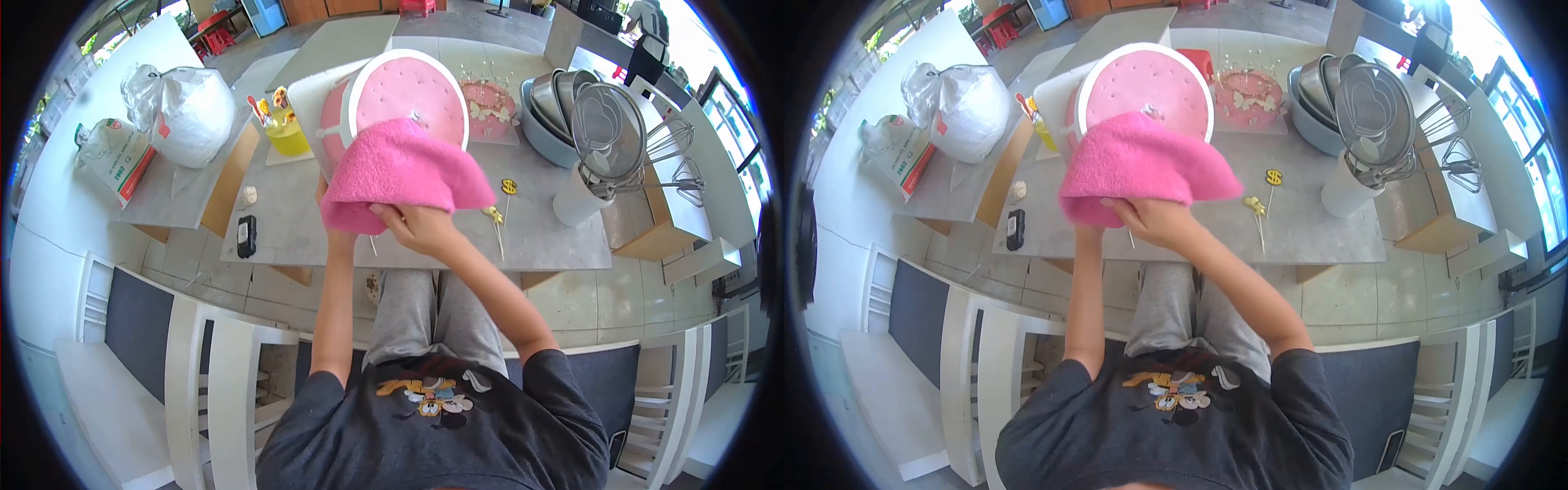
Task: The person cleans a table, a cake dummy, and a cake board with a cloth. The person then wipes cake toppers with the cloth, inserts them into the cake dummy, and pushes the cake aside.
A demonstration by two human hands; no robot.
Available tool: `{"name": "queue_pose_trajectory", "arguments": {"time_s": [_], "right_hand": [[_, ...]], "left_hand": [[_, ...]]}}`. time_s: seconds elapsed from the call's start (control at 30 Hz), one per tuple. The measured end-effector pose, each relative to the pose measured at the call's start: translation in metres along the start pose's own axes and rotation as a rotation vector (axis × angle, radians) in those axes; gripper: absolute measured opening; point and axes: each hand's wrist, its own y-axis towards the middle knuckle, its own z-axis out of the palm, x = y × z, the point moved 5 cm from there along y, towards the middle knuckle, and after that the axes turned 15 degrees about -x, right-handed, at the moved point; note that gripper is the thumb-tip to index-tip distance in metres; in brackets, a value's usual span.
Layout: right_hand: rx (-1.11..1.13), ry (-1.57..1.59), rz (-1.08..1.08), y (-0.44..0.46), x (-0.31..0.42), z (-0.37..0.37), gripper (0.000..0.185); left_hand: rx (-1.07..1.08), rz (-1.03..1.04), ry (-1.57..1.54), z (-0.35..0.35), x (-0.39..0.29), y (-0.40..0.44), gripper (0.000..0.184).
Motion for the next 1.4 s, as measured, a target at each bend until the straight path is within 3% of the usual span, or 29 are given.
{"name": "queue_pose_trajectory", "arguments": {"time_s": [0.03,0.07,0.1,0.13,0.17,0.2,0.27,0.3,0.33,0.37,0.43,0.47,0.5,0.53,0.57,0.6,0.67,0.77,0.83,0.93,0.97,1.03,1.07,1.13,1.2,1.23,1.33,1.4], "right_hand": [[0.023,-0.002,0.016,0.007,0.0,0.0,0.041],[0.054,-0.003,0.181,0.025,-0.021,-0.002,0.039],[0.089,-0.003,0.356,0.049,-0.047,-0.007,0.038],[0.032,0.404,0.949,0.07,-0.064,-0.018,0.04],[0.009,0.262,0.491,0.092,-0.069,-0.025,0.037],[0.009,0.259,0.485,0.085,-0.062,-0.019,0.037],[-0.236,-0.255,-0.134,0.057,-0.014,-0.015,0.035],[-0.103,-0.197,-0.156,0.032,0.001,-0.011,0.037],[0.032,-0.136,-0.168,0.011,0.011,-0.007,0.038],[0.029,-0.137,-0.164,0.008,0.008,-0.009,0.038],[0.101,-0.12,-0.164,0.01,-0.004,-0.012,0.038],[0.056,-0.081,-0.033,0.034,-0.017,-0.016,0.034],[0.133,-0.074,0.402,0.053,-0.049,-0.013,0.032],[-0.094,0.094,0.42,0.086,-0.056,-0.029,0.031],[-0.198,0.077,0.128,0.107,-0.057,-0.038,0.035],[-0.194,0.078,0.126,0.097,-0.059,-0.033,0.035],[-0.137,-0.178,-0.171,0.06,-0.034,-0.02,0.034],[0.033,0.007,-0.159,-0.003,0.017,-0.022,0.036],[0.043,0.048,-0.167,-0.001,0.023,-0.021,0.034],[0.211,-0.02,-0.093,0.034,0.023,-0.004,0.028],[0.238,-0.089,-0.068,0.055,0.022,0.001,0.025],[-0.046,-0.347,-0.423,0.085,0.009,0.008,0.024],[-0.138,-0.273,-0.496,0.101,-0.011,0.01,0.024],[0.403,-0.42,0.141,0.127,-0.022,0.0,0.022],[0.072,-0.342,-0.08,0.096,-0.018,0.007,0.021],[0.032,-0.457,-0.194,0.074,0.002,0.005,0.023],[0.056,-0.534,-0.153,0.012,0.026,0.014,0.034],[-0.029,0.241,0.333,0.001,0.023,0.015,0.036]], "left_hand": [[0.012,0.133,0.146,-0.003,-0.001,-0.001,0.035],[0.016,0.133,0.15,-0.004,-0.003,-0.002,0.035],[-0.029,-0.042,0.082,-0.009,0.0,-0.007,0.034],[-0.076,-0.215,0.009,-0.012,0.005,-0.012,0.032],[-0.075,-0.217,0.006,-0.008,0.005,-0.014,0.032],[-0.12,-0.232,-0.05,-0.005,0.005,-0.015,0.032],[-0.165,-0.244,-0.116,-0.005,0.014,-0.011,0.032],[-0.131,-0.258,-0.206,-0.008,0.028,-0.007,0.033],[-0.097,-0.278,-0.288,-0.01,0.035,-0.007,0.035],[-0.093,-0.28,-0.284,-0.01,0.026,-0.009,0.035],[0.016,-0.115,0.0,0.002,-0.004,-0.004,0.036],[0.019,-0.12,0.004,0.003,-0.003,-0.005,0.036],[-0.003,-0.177,-0.001,0.001,0.001,-0.009,0.036],[-0.023,-0.231,-0.008,-0.002,0.004,-0.013,0.036],[-0.023,-0.235,-0.007,0.001,0.002,-0.016,0.036],[-0.073,-0.256,-0.065,0.004,0.001,-0.018,0.036],[-0.13,-0.275,-0.129,0.003,0.002,-0.019,0.036],[-0.115,-0.285,-0.28,-0.001,0.003,-0.014,0.035],[-0.05,-0.066,-0.046,0.001,-0.014,-0.012,0.034],[-0.065,0.068,0.161,-0.014,0.019,-0.02,0.029],[-0.14,-0.028,0.113,-0.002,0.006,-0.021,0.024],[-0.121,-0.002,0.158,0.014,-0.018,-0.024,0.024],[-0.096,0.024,0.206,0.018,-0.025,-0.027,0.023],[-0.081,0.031,0.28,0.02,-0.029,-0.031,0.024],[-0.074,0.045,0.355,0.018,-0.029,-0.033,0.024],[-0.071,0.079,0.327,0.019,-0.027,-0.032,0.025],[-0.09,0.089,0.214,0.006,0.02,-0.033,0.027],[-0.097,0.055,0.134,0.008,0.016,-0.034,0.028]]}}
